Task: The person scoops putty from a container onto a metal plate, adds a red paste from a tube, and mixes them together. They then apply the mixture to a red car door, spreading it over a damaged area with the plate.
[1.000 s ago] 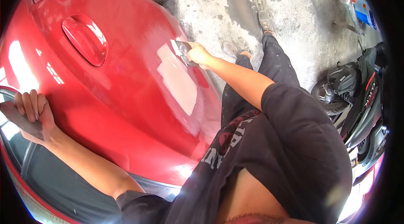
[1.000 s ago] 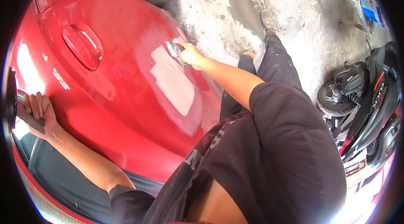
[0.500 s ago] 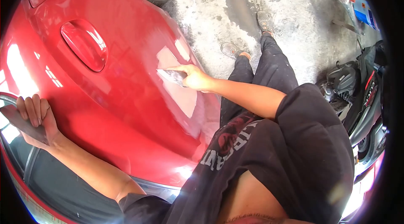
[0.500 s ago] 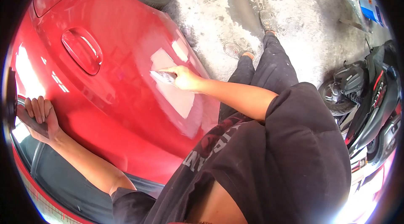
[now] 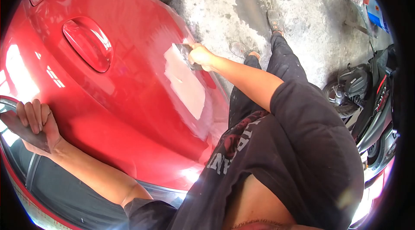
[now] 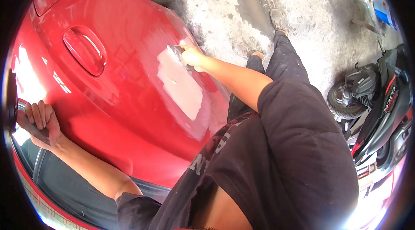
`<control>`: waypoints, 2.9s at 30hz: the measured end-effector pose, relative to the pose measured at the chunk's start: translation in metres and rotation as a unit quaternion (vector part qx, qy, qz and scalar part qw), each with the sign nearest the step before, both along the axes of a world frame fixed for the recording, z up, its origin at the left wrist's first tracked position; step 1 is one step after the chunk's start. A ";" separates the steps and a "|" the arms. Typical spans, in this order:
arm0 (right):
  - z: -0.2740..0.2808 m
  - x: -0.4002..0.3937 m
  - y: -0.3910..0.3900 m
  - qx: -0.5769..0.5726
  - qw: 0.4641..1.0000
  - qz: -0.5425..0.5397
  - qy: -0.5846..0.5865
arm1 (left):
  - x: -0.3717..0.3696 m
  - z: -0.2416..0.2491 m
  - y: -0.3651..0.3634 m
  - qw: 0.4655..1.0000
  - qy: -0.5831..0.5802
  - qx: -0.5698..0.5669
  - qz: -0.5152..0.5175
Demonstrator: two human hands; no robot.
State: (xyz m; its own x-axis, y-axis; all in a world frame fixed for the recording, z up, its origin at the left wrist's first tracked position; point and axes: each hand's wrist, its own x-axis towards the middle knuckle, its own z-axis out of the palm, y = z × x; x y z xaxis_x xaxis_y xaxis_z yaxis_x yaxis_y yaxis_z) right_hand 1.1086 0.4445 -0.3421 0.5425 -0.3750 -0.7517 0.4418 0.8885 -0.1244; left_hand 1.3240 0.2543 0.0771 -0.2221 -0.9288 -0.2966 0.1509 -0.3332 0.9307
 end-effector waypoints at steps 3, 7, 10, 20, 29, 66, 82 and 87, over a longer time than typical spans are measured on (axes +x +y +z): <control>0.040 -0.007 -0.004 -0.076 0.995 0.070 0.004 | 0.003 0.000 -0.001 1.000 -0.003 -0.004 -0.007; 0.087 0.003 0.036 -0.393 0.913 0.032 0.109 | 0.001 -0.002 0.000 1.000 0.004 -0.003 -0.013; 0.087 -0.011 0.039 -0.334 0.940 0.057 0.045 | 0.002 -0.003 0.003 1.000 -0.008 -0.012 -0.006; -0.019 -0.002 0.012 -0.026 0.999 -0.025 0.023 | -0.008 -0.002 0.002 1.000 -0.001 -0.003 -0.001; 0.023 0.003 -0.002 -0.094 0.995 0.022 0.030 | -0.009 -0.003 0.000 1.000 0.000 0.002 -0.004; 0.077 -0.014 0.041 -0.363 0.927 0.025 0.097 | -0.010 -0.002 -0.002 0.999 0.004 0.037 -0.002; -0.004 -0.001 0.030 -0.046 0.998 0.000 0.042 | -0.009 0.001 -0.006 1.000 -0.010 0.029 0.006; 0.051 -0.004 0.024 -0.102 0.993 0.000 0.062 | -0.012 -0.003 -0.006 0.999 0.008 0.032 -0.020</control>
State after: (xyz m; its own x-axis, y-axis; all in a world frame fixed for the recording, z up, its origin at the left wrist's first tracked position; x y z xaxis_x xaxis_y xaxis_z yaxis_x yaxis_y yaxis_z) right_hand 1.1041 0.4688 -0.2914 0.4507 -0.5259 -0.7213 0.4110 0.8395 -0.3553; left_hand 1.3121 0.2479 0.0745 -0.2627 -0.8987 -0.3512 0.1504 -0.3976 0.9051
